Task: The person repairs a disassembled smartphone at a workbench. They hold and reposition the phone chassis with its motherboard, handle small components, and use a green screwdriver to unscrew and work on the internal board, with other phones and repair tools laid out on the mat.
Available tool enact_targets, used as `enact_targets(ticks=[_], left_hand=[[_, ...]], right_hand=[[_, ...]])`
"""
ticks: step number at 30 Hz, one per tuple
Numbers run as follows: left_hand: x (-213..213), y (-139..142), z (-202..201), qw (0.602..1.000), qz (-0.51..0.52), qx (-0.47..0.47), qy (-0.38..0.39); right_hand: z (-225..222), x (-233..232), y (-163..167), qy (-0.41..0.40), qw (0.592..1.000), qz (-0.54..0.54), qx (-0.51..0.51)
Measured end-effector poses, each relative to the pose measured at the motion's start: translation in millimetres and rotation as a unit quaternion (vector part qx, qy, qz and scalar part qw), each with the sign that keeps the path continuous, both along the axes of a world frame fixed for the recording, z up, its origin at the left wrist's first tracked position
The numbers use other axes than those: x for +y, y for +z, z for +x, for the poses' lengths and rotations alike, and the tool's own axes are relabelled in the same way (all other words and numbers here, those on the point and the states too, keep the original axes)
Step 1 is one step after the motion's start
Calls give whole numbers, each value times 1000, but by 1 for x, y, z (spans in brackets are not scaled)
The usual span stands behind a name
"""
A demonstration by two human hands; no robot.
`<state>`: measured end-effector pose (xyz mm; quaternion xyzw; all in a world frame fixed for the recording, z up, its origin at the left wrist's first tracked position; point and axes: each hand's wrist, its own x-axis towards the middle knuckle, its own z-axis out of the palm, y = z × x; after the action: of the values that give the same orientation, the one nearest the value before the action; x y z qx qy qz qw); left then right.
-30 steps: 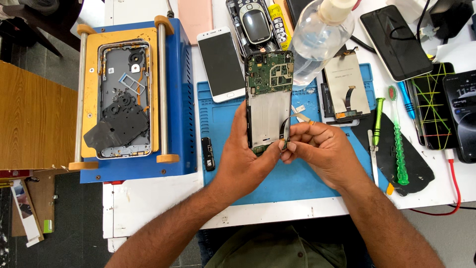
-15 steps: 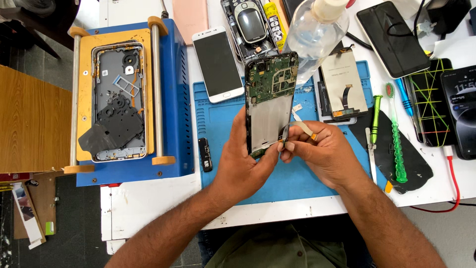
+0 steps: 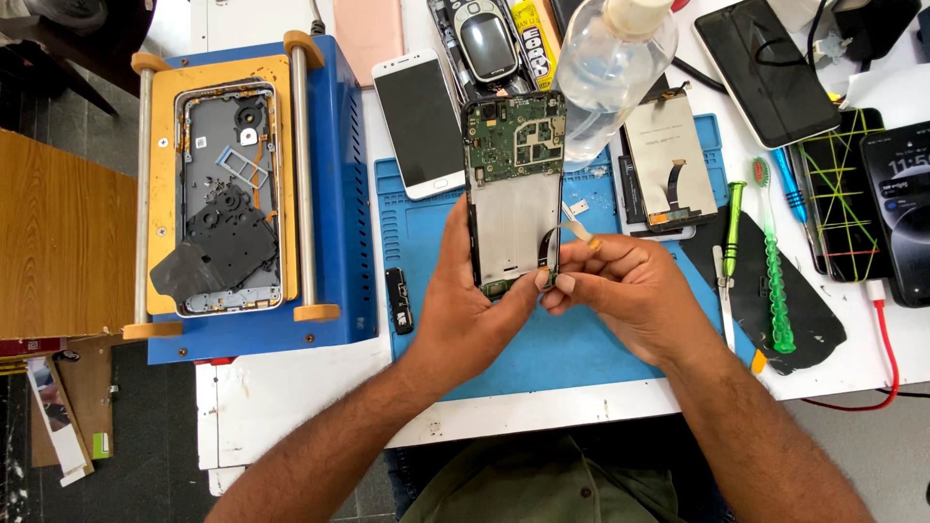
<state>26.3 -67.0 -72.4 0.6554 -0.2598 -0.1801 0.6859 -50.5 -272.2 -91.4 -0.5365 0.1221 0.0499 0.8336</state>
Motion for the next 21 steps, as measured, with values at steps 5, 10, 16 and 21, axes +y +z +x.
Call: enact_targets(ticks=[5, 10, 16, 21], left_hand=[[1, 3, -1, 999, -8, 30, -7], [0, 4, -1, 1000, 16, 15, -12], [-2, 3, -1, 999, 30, 15, -5], [-3, 2, -2, 999, 31, -8, 5]], right_hand=[[-2, -2, 0, 7, 1000, 26, -8], [-2, -1, -5, -2, 1000, 10, -5], [-2, 2, -2, -18, 995, -102, -7], [0, 4, 1, -24, 992, -124, -3]])
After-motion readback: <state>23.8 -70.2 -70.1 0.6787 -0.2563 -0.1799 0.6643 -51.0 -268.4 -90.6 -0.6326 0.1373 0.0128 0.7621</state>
